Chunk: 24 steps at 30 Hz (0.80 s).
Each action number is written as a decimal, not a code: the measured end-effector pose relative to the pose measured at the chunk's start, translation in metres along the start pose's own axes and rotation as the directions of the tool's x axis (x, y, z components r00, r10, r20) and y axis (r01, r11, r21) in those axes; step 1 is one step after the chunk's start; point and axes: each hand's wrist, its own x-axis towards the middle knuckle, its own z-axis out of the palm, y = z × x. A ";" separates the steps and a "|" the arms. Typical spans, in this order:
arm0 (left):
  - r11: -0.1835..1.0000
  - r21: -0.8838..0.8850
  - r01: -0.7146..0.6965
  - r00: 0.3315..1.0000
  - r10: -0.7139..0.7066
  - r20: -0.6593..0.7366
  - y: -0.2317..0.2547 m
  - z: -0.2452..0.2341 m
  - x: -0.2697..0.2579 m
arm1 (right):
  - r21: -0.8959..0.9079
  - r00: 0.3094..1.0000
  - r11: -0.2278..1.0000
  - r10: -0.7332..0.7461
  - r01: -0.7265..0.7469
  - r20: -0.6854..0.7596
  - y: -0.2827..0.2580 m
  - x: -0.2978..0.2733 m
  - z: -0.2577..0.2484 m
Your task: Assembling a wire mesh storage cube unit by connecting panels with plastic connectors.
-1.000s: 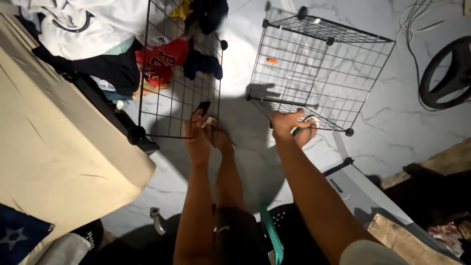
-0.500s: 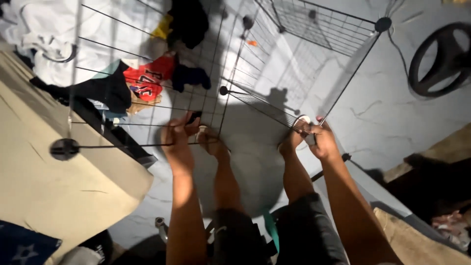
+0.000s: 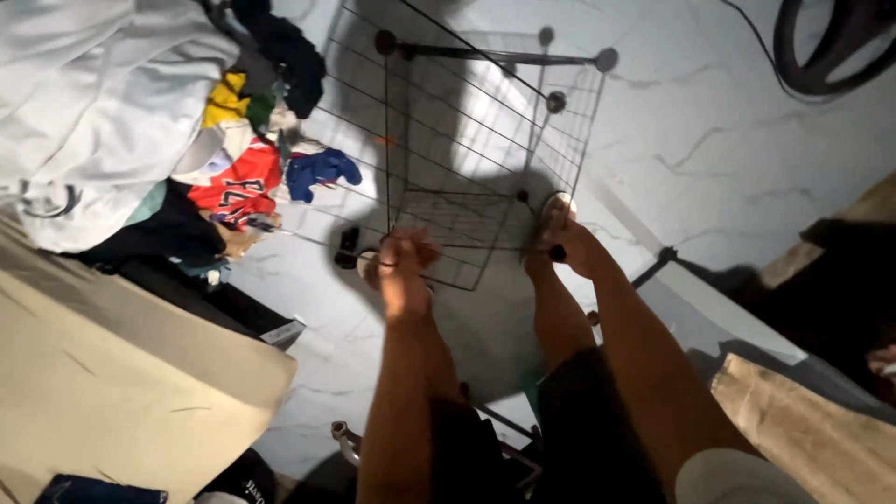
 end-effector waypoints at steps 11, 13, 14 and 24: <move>0.944 -0.179 0.278 0.960 -0.282 0.008 -0.121 0.053 -0.044 | 0.129 0.941 0.943 -0.281 0.308 -0.190 -0.074 -0.066 0.054; 0.958 -0.178 0.225 0.974 -0.219 0.056 -0.129 0.065 -0.050 | 0.164 0.930 0.923 -0.319 0.349 -0.184 -0.073 -0.038 0.045; 0.958 0.023 0.286 0.957 -0.287 0.047 -0.122 0.075 -0.052 | 0.212 0.882 0.863 -0.412 0.458 -0.227 -0.068 -0.020 0.039; 0.840 -0.508 0.190 0.947 -0.293 -0.130 -0.153 0.008 -0.063 | 0.040 0.641 0.641 -0.760 0.766 -0.105 -0.024 0.012 -0.018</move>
